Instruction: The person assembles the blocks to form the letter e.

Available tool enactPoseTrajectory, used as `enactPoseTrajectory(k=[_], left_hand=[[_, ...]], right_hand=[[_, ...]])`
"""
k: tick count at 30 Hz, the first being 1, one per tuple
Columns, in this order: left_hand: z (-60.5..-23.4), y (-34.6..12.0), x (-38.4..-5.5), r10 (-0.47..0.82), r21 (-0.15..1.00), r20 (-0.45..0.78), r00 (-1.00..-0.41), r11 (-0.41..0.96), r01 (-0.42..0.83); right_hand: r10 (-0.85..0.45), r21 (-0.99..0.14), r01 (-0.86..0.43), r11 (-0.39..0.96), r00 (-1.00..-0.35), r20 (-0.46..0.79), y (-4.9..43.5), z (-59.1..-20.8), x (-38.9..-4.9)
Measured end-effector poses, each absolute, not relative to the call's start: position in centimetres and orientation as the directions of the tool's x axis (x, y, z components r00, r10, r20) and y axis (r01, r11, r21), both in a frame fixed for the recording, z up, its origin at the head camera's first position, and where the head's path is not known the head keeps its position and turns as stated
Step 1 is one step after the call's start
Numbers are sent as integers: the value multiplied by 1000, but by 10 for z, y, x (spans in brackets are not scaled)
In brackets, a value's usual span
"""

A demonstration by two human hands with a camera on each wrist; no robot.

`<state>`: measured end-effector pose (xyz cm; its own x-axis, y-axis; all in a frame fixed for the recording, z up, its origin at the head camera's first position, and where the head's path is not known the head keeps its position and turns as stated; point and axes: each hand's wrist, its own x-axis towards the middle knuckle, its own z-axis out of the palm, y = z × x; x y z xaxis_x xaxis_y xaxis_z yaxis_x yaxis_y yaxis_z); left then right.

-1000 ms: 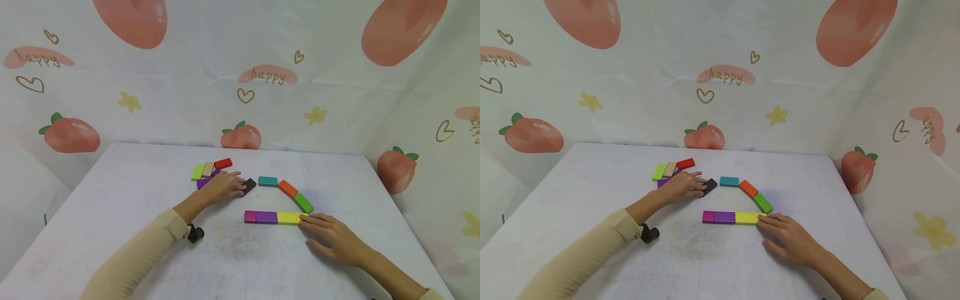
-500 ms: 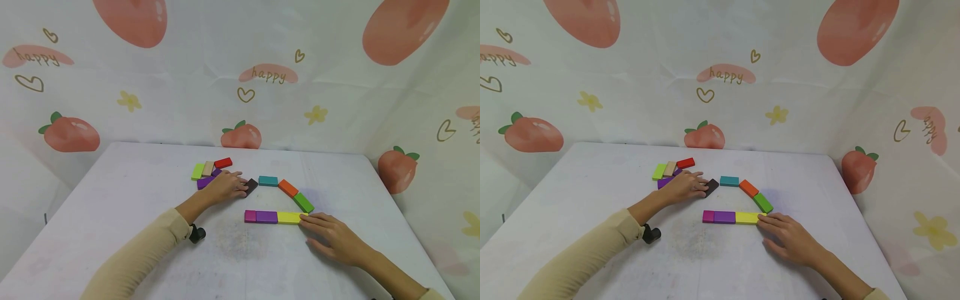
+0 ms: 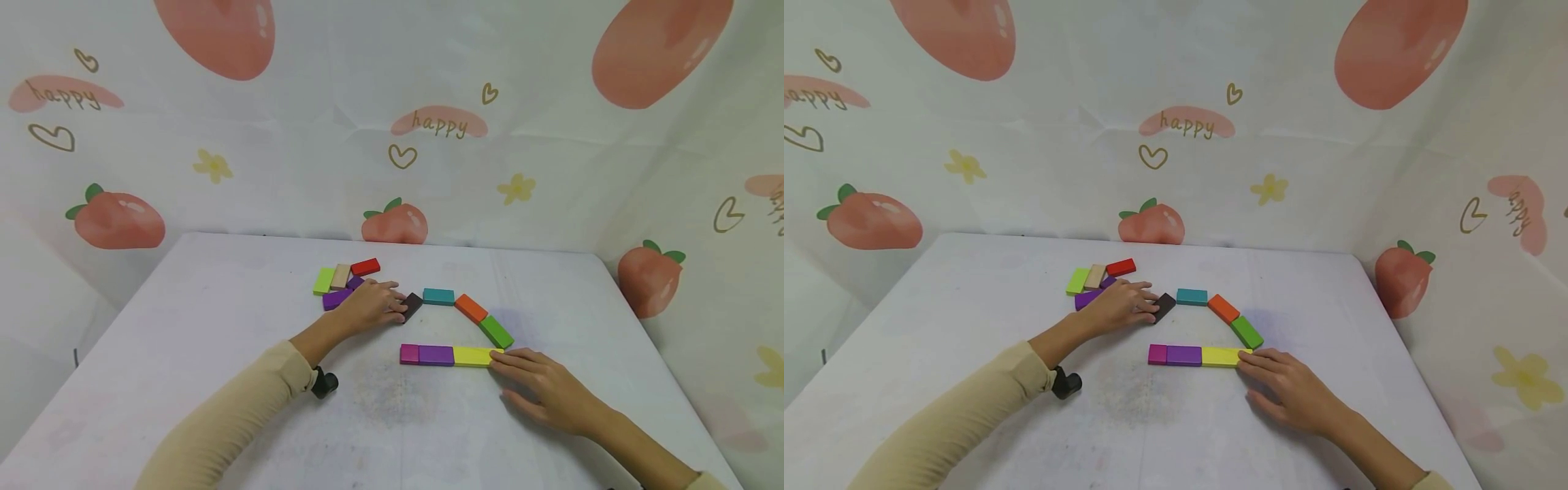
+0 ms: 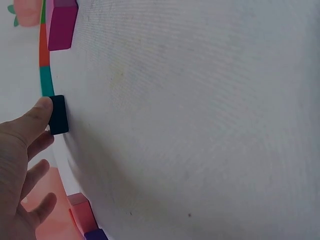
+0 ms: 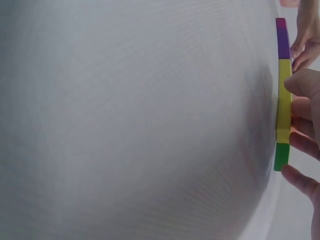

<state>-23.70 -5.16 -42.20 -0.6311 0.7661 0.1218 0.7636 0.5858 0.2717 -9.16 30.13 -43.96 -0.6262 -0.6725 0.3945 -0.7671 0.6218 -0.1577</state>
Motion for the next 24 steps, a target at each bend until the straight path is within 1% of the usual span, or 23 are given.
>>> enactPoseTrajectory(k=[3, 9, 24], left_hand=[[-423, -51, -237, 759, 273, 114, -640, 596, 755], [-422, -51, -238, 763, 258, 115, -636, 595, 761], [-421, -50, -238, 765, 261, 116, -634, 592, 762]], right_hand=[[-672, -161, -766, 623, -629, 391, 301, -439, -92], [-670, -168, -759, 629, -639, 379, 302, -439, -92], [-673, -155, -764, 627, -631, 385, 301, -438, -91]])
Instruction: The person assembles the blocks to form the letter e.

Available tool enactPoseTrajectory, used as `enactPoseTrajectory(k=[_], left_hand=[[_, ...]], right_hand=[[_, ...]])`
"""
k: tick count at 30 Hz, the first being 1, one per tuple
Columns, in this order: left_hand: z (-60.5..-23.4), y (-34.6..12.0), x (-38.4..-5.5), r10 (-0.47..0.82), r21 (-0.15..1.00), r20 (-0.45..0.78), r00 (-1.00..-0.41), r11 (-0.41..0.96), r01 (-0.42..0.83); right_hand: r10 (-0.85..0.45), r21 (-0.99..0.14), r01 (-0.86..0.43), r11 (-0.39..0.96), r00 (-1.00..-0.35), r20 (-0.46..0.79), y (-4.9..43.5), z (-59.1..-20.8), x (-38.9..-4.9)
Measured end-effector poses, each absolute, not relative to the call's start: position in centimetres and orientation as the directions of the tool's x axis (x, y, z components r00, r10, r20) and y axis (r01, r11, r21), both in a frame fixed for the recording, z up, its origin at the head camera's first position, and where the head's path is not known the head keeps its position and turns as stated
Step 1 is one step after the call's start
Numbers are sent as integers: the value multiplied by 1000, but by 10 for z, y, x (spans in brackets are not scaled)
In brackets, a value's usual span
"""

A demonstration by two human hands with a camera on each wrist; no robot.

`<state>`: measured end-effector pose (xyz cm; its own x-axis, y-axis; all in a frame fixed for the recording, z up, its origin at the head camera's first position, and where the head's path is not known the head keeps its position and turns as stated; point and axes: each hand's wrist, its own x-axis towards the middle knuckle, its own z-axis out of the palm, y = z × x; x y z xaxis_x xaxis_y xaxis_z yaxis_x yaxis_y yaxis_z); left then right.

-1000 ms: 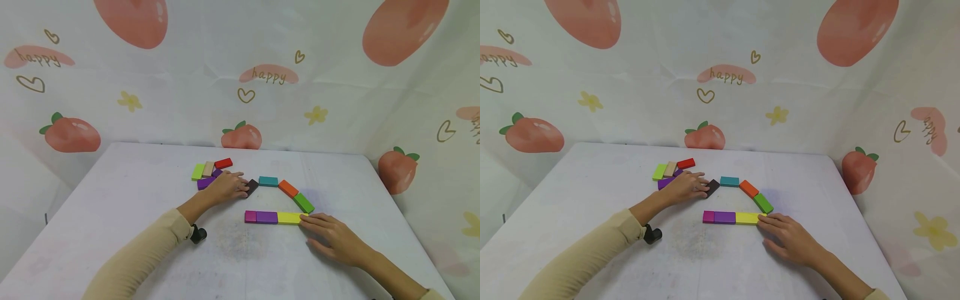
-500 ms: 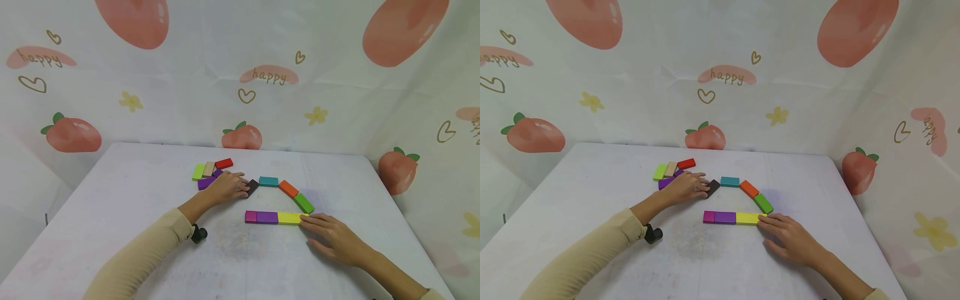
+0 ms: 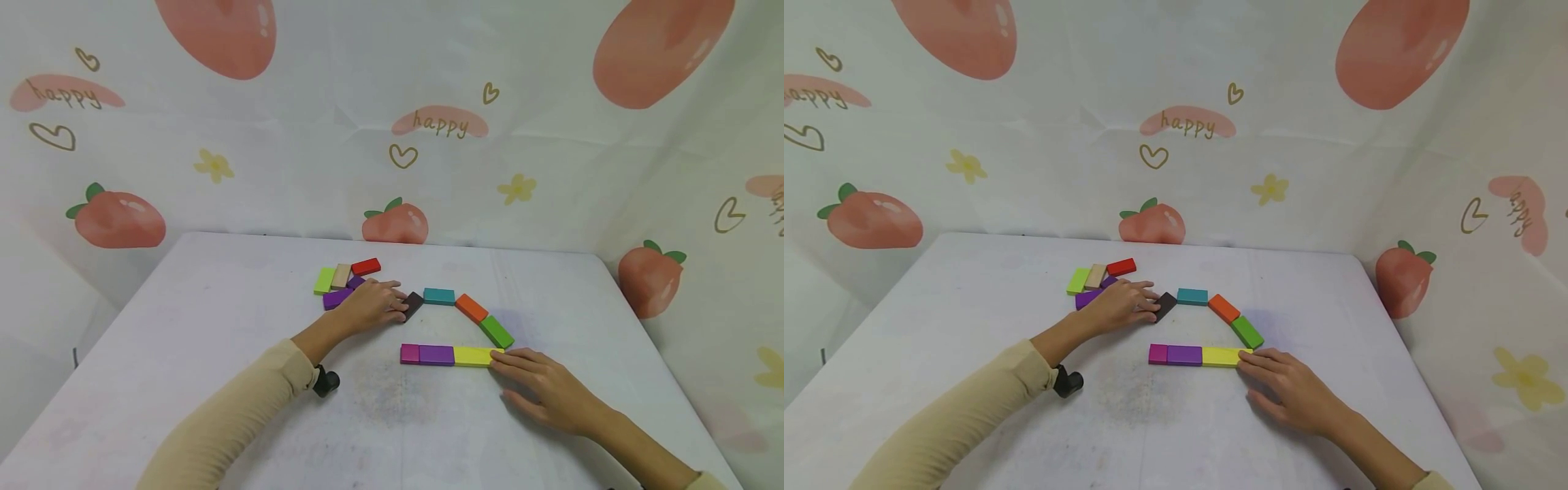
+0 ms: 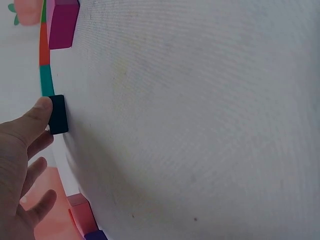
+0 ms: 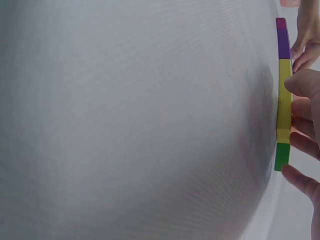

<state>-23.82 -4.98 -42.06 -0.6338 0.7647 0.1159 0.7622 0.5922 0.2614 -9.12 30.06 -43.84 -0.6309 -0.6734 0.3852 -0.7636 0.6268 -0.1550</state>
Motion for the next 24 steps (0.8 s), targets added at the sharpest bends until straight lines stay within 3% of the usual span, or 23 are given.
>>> enactPoseTrajectory(k=[13, 24], left_hand=[[-421, -52, -240, 751, 307, 100, -652, 600, 739], [-415, -92, -252, 616, 372, 270, -740, 642, 670]], right_hand=[[-671, -158, -762, 629, -634, 384, 301, -439, -91], [-663, -159, -749, 643, -649, 374, 301, -438, -91]])
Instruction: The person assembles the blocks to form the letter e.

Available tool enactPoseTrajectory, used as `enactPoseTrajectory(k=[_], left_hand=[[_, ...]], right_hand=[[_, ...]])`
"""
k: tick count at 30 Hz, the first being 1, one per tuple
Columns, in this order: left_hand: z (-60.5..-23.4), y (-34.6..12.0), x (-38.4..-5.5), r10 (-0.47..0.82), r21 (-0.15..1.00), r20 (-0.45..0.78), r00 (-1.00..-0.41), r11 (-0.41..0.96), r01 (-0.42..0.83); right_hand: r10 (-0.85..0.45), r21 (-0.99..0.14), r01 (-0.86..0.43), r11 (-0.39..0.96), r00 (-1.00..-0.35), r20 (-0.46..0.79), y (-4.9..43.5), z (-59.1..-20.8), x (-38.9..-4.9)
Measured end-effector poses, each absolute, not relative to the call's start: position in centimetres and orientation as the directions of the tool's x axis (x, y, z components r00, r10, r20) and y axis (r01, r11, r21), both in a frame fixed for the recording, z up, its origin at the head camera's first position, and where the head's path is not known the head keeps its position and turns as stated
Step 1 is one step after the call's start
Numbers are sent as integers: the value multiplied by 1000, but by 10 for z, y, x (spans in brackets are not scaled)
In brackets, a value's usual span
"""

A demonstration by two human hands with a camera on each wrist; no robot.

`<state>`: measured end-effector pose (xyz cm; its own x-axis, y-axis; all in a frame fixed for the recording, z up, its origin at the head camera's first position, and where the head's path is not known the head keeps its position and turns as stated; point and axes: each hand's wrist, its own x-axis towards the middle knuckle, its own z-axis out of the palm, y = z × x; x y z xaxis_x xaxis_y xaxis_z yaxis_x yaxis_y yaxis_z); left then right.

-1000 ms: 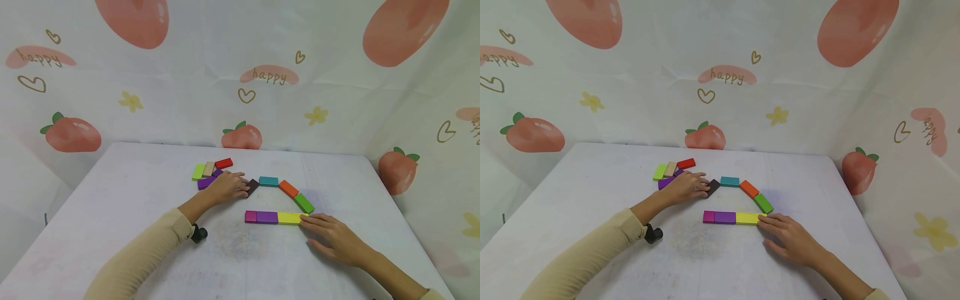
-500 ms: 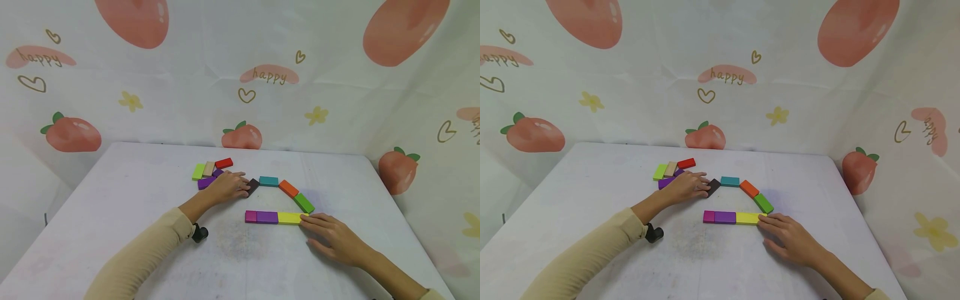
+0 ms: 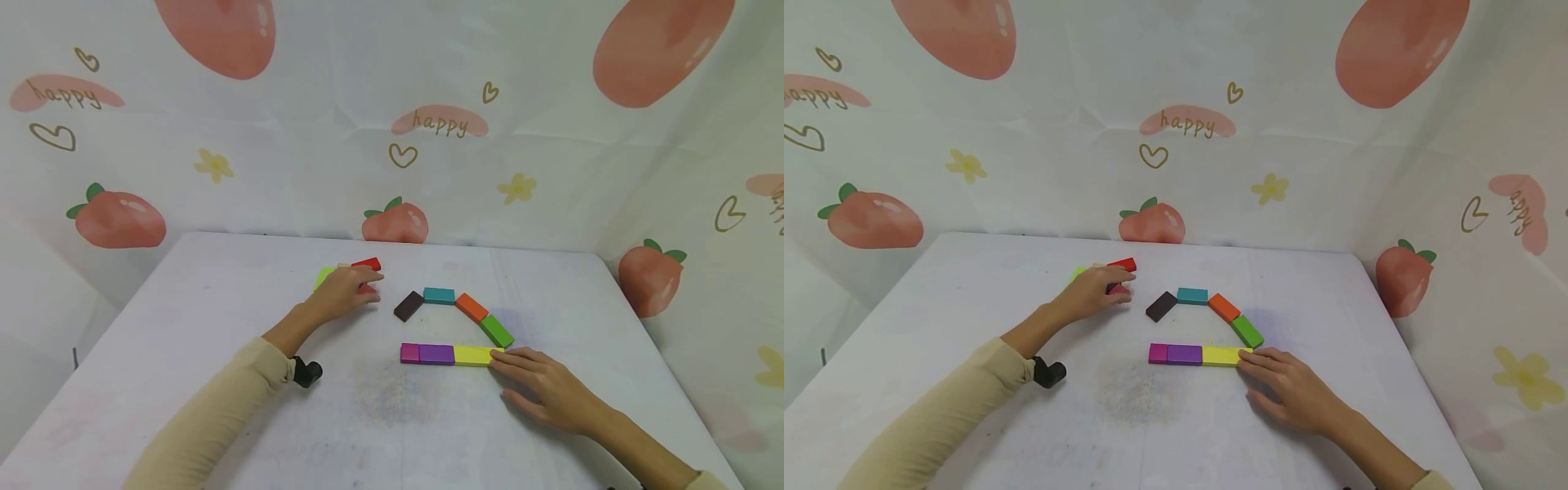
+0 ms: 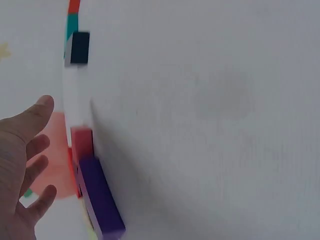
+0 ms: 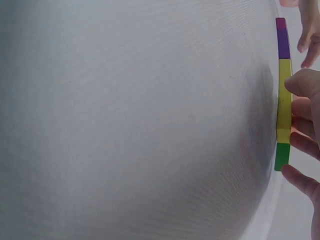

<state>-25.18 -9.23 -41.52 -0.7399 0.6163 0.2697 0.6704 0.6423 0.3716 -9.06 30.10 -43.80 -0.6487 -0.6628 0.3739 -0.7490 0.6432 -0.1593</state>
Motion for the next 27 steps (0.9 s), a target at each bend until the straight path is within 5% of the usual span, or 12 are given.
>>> enactPoseTrajectory(k=[15, 27], left_hand=[[-418, -150, -240, 536, 413, 137, -833, 733, 540], [-419, -167, -230, 530, 454, 139, -836, 716, 530]], right_hand=[[-659, -157, -739, 655, -661, 359, 302, -439, -90], [-661, -160, -745, 647, -653, 369, 302, -440, -90]])
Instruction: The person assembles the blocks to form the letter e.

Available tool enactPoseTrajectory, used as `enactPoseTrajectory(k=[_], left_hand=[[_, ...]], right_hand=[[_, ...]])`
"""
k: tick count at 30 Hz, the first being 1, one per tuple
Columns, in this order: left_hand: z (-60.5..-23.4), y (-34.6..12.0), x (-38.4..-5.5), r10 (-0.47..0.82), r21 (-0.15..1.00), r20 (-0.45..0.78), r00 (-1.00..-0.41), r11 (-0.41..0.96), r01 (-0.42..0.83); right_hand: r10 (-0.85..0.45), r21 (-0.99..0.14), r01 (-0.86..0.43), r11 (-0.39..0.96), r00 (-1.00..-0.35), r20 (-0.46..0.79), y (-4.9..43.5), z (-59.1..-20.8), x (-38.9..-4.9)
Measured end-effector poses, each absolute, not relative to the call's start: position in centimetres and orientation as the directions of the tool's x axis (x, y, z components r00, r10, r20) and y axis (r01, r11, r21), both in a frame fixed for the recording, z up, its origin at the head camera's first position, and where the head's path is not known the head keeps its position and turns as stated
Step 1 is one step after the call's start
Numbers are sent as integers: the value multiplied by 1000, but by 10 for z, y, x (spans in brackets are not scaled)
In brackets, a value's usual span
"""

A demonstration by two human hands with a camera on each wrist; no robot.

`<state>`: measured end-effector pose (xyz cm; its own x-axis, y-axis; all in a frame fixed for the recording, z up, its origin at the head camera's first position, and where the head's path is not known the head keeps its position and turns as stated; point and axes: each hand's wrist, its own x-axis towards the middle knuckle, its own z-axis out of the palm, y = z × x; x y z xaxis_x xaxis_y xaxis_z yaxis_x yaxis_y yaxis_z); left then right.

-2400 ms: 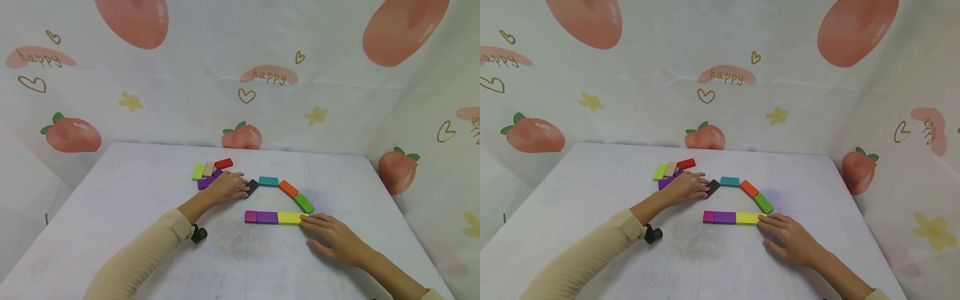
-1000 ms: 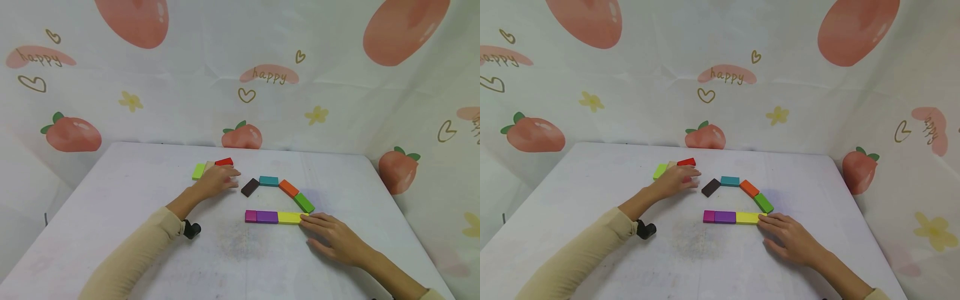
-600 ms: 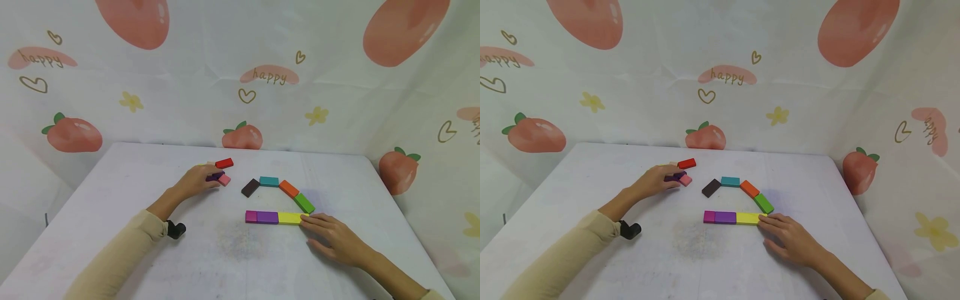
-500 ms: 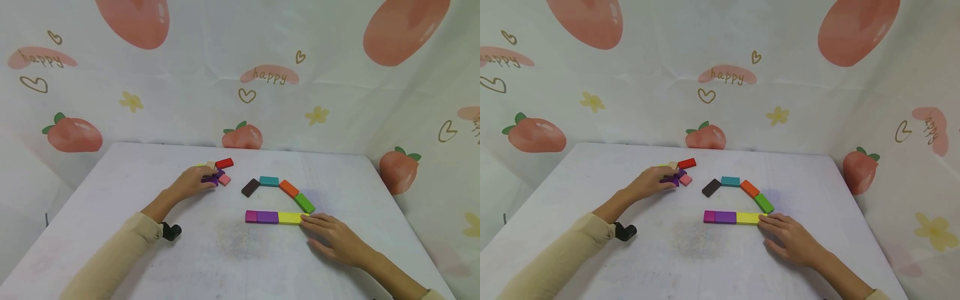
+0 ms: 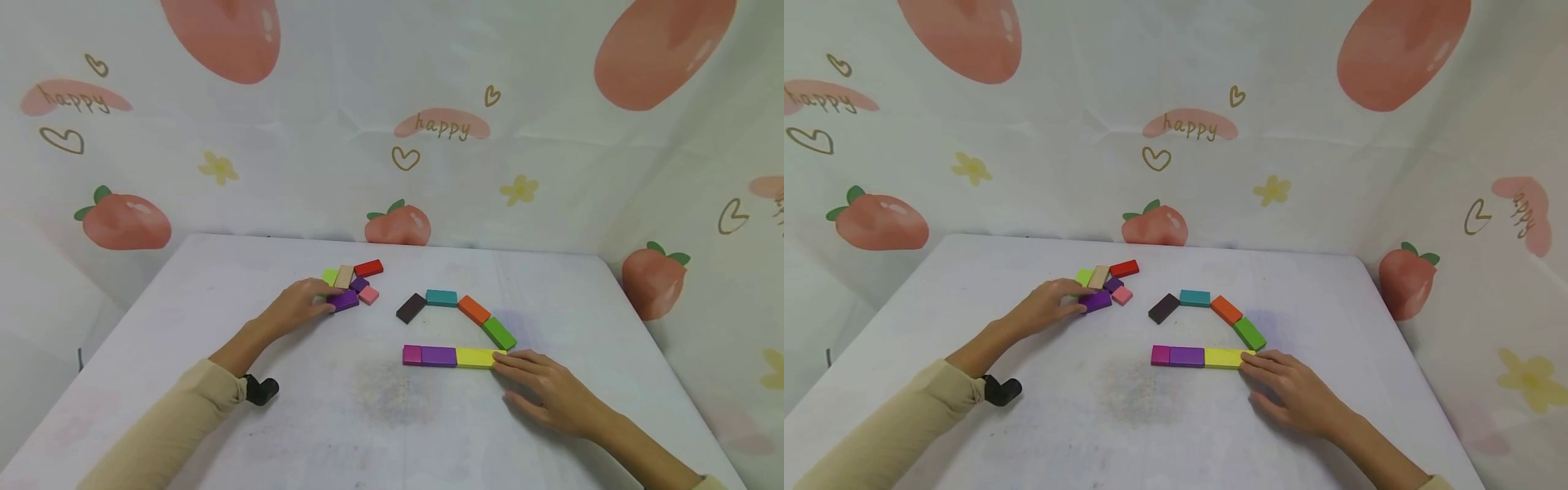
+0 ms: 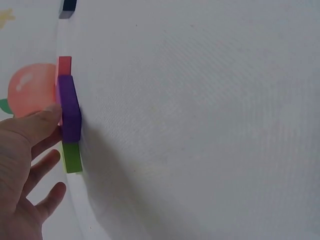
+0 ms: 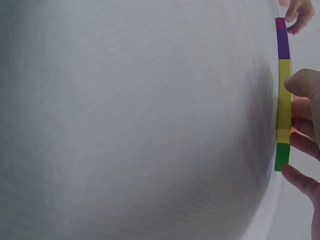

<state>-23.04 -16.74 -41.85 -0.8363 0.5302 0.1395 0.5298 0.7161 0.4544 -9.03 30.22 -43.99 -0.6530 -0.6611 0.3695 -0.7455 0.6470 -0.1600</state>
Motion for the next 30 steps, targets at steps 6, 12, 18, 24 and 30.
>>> enactPoseTrajectory(k=[6, 12, 18, 24, 30], left_hand=[[-418, -168, -229, 546, 472, 135, -827, 698, 538], [-417, -164, -227, 560, 454, 105, -822, 708, 541], [-418, -159, -227, 617, 410, 132, -776, 679, 609], [-420, -155, -223, 638, 357, 134, -758, 682, 638], [-420, -154, -215, 683, 265, 80, -726, 687, 676]], right_hand=[[-669, -157, -766, 623, -626, 401, 301, -440, -91], [-667, -162, -761, 629, -635, 391, 301, -440, -91], [-665, -168, -754, 635, -644, 377, 302, -441, -91], [-670, -171, -766, 619, -629, 393, 301, -441, -91], [-666, -170, -757, 631, -641, 381, 302, -441, -91]])
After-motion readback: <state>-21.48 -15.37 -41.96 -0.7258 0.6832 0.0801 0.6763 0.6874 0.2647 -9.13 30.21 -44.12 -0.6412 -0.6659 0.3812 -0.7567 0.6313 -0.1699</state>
